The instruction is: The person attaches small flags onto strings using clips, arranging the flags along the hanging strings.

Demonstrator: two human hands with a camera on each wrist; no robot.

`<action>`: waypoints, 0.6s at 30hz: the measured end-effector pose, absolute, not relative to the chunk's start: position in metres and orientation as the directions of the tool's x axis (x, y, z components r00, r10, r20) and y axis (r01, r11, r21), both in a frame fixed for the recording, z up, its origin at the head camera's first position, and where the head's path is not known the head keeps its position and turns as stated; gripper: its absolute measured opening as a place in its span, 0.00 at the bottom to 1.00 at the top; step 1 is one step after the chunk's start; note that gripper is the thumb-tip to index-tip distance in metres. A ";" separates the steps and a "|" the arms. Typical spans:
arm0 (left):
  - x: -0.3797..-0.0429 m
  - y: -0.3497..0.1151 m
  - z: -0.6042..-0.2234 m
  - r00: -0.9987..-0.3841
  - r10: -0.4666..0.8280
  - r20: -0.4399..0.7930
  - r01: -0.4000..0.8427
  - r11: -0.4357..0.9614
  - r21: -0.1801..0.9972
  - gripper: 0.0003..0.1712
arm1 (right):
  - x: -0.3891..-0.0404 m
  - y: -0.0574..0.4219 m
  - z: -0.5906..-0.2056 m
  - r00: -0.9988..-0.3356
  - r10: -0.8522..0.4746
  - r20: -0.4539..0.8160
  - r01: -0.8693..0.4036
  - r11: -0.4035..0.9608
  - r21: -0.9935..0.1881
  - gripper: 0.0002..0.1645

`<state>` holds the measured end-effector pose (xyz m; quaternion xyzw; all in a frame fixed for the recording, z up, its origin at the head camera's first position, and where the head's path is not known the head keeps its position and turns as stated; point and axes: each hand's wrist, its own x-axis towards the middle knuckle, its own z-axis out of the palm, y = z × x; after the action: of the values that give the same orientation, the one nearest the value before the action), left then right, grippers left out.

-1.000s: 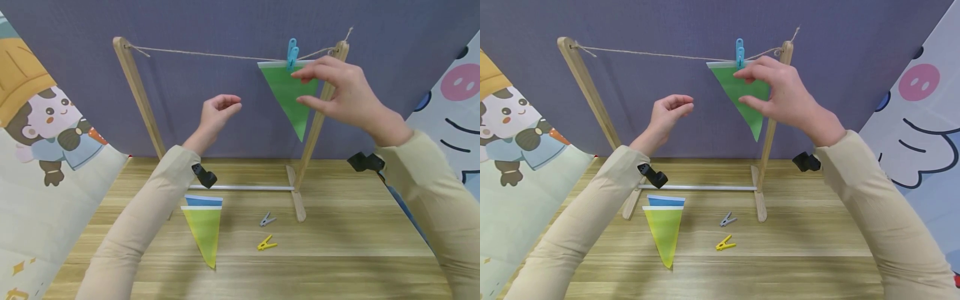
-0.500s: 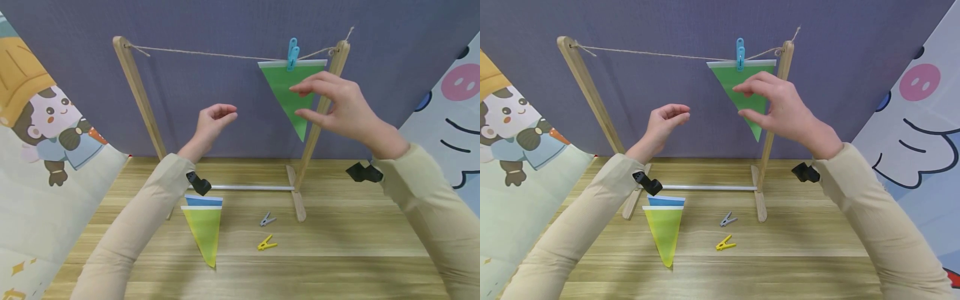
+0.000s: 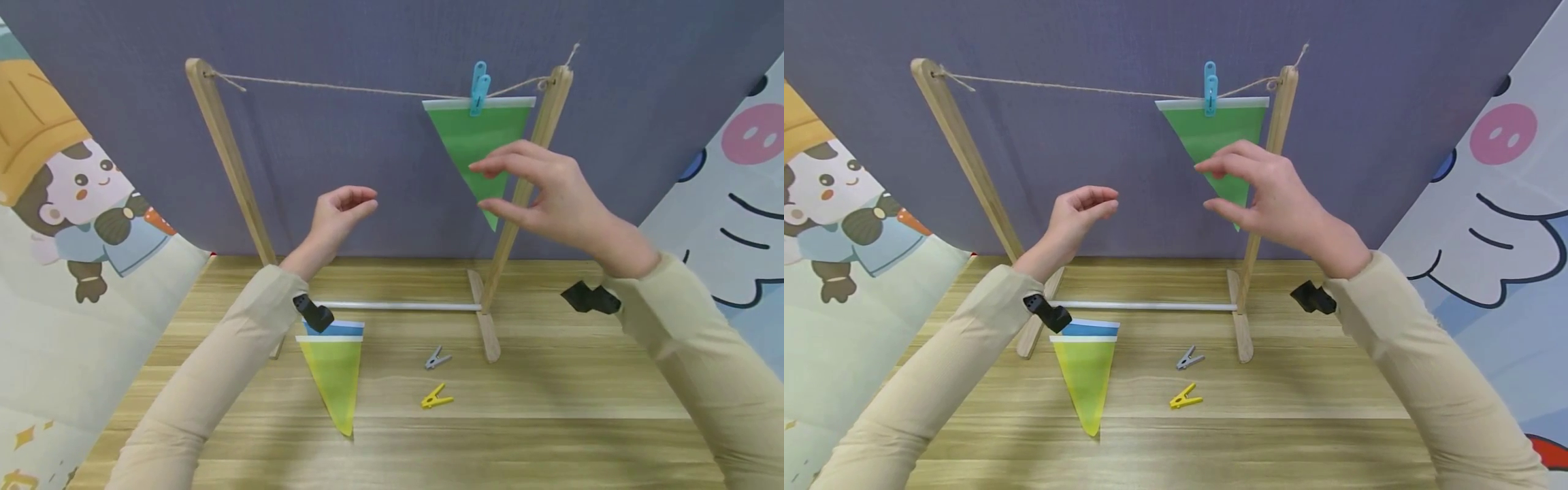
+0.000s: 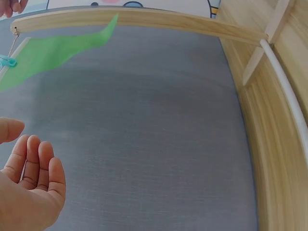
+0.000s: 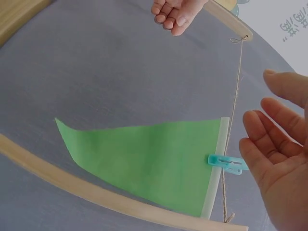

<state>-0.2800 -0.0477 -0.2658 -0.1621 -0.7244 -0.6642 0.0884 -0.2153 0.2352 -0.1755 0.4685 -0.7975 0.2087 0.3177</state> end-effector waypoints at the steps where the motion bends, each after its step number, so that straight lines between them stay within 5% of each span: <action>1: -0.280 -0.049 -0.267 -0.933 0.121 0.339 0.349 0.068 0.935 0.13 | -0.215 0.235 -0.177 -0.361 -0.615 0.701 -0.880 0.474 -0.037 0.23; 18: -0.269 -0.064 -0.286 -0.951 0.127 0.281 0.296 0.123 0.947 0.13 | -0.213 0.237 -0.206 -0.382 -0.594 0.708 -0.892 0.437 -0.115 0.24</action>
<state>-0.2695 -0.0644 -0.2860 -0.1418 -0.7463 -0.6470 0.0652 -0.2129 0.2372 -0.2063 0.4683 -0.7931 0.2490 0.2994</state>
